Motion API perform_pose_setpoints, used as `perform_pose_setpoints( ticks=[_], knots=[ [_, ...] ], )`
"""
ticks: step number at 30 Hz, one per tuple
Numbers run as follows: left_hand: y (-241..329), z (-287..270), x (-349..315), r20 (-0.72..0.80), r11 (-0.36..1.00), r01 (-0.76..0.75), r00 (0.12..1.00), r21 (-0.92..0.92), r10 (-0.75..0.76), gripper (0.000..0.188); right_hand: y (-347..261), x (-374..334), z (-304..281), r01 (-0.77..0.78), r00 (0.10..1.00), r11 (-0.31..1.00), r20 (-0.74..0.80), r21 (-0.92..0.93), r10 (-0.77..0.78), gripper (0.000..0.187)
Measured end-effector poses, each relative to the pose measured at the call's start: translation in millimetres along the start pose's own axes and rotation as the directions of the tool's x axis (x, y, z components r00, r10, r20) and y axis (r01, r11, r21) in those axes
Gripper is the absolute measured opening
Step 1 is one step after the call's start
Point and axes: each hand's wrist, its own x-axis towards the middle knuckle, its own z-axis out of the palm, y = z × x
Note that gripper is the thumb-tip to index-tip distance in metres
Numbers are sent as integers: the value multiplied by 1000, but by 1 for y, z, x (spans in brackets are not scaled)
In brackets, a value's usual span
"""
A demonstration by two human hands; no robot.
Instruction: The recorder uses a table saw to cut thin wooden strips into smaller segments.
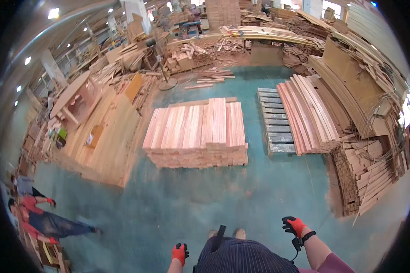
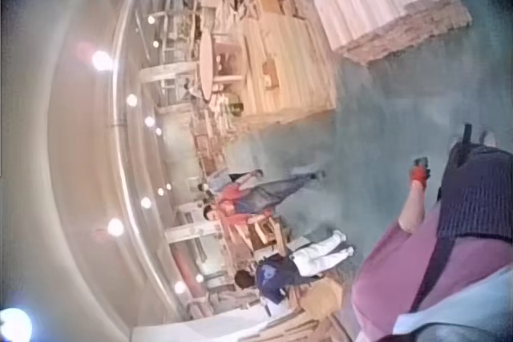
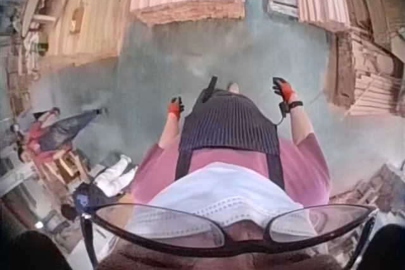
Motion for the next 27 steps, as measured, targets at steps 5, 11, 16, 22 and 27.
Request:
perform_pose_setpoints(
  ticks=[5,11,16,22,27],
  knots=[
    [92,109,42,-20,967,-94,995,239,101,37,-37,44,-40,-57,995,992,-70,117,66,40],
    [195,128,152,-57,963,117,993,244,-107,38,-75,75,-48,-33,964,960,-244,279,103,39],
    [308,219,190,-38,880,-44,997,474,71,47,-87,89,-81,-44,930,930,-326,365,172,55],
    [413,369,260,26,759,-358,911,544,411,42,-143,160,-153,-149,911,898,-295,414,287,47],
    [440,527,240,82,833,-432,898,346,431,57,-239,226,-252,-28,936,938,-320,346,146,44]
  ],
)
